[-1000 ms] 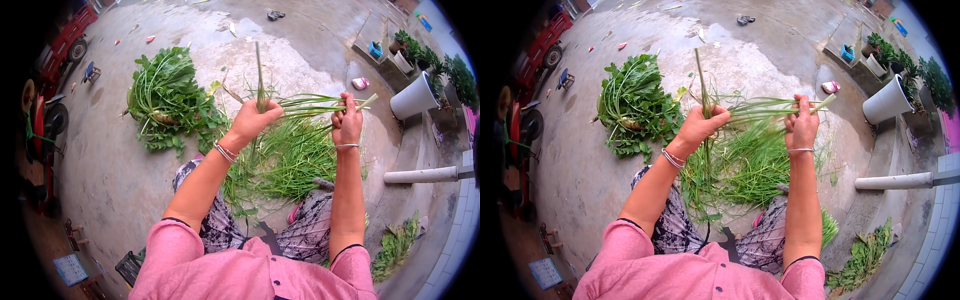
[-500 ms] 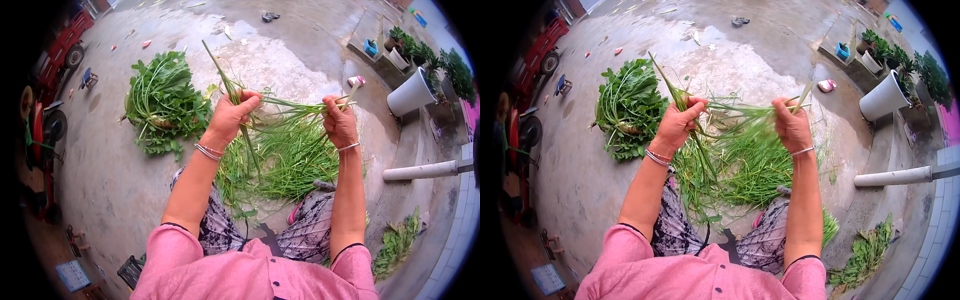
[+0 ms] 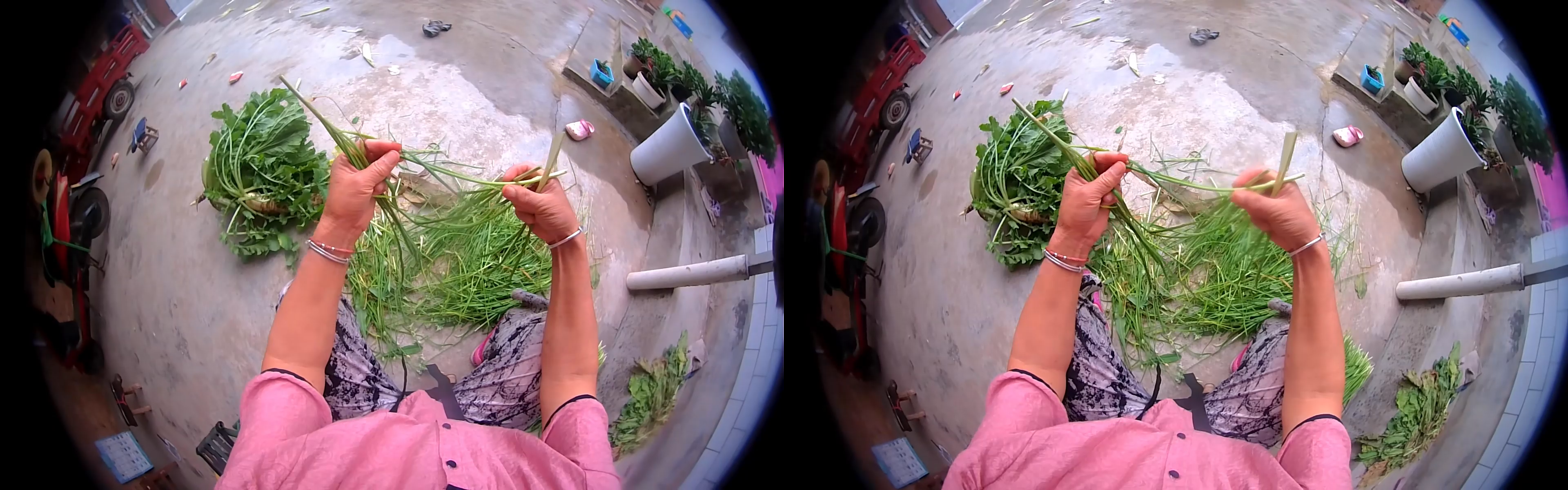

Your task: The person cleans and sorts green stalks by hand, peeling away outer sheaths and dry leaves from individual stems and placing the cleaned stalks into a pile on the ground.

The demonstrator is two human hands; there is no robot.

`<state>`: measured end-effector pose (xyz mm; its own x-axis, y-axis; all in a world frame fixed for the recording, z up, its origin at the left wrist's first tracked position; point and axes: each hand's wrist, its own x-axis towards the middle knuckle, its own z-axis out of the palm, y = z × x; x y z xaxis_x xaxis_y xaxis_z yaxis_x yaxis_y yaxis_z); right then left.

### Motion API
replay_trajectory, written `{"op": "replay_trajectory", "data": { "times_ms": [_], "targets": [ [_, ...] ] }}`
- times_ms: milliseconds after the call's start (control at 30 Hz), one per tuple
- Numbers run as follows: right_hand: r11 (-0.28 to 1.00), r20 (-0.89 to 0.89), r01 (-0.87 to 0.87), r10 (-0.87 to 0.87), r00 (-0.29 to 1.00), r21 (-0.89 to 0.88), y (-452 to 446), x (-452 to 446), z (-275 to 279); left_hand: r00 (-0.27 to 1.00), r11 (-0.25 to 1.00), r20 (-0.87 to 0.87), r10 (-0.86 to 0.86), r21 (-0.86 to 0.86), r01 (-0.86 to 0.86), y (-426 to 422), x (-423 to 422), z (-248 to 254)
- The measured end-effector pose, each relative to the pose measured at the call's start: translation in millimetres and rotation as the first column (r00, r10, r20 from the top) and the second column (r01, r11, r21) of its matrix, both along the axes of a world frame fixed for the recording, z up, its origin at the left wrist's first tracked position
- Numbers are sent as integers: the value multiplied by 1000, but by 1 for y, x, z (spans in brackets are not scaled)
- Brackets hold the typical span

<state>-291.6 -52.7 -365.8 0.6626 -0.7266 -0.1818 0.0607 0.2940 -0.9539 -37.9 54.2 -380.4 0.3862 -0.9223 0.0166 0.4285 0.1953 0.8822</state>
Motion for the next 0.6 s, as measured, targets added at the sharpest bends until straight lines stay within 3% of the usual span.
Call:
{"op": "replay_trajectory", "data": {
  "times_ms": [133,333,467,600],
  "targets": [
    [998,-59,-46,43,997,-53,0,1,-1,1000,999,-26,7,-38,-8,0,4,-2],
    [999,-212,26,-30,977,-19,7,8,1,992,990,26,125,-63,-123,1,10,-1],
    [982,-369,31,-100,924,-188,5,7,-7,979,976,-11,205,-71,-206,-1,13,-2],
    [970,-366,83,-164,916,-228,-6,-8,-15,931,929,-123,343,-100,-356,0,48,-9]
  ]
}}
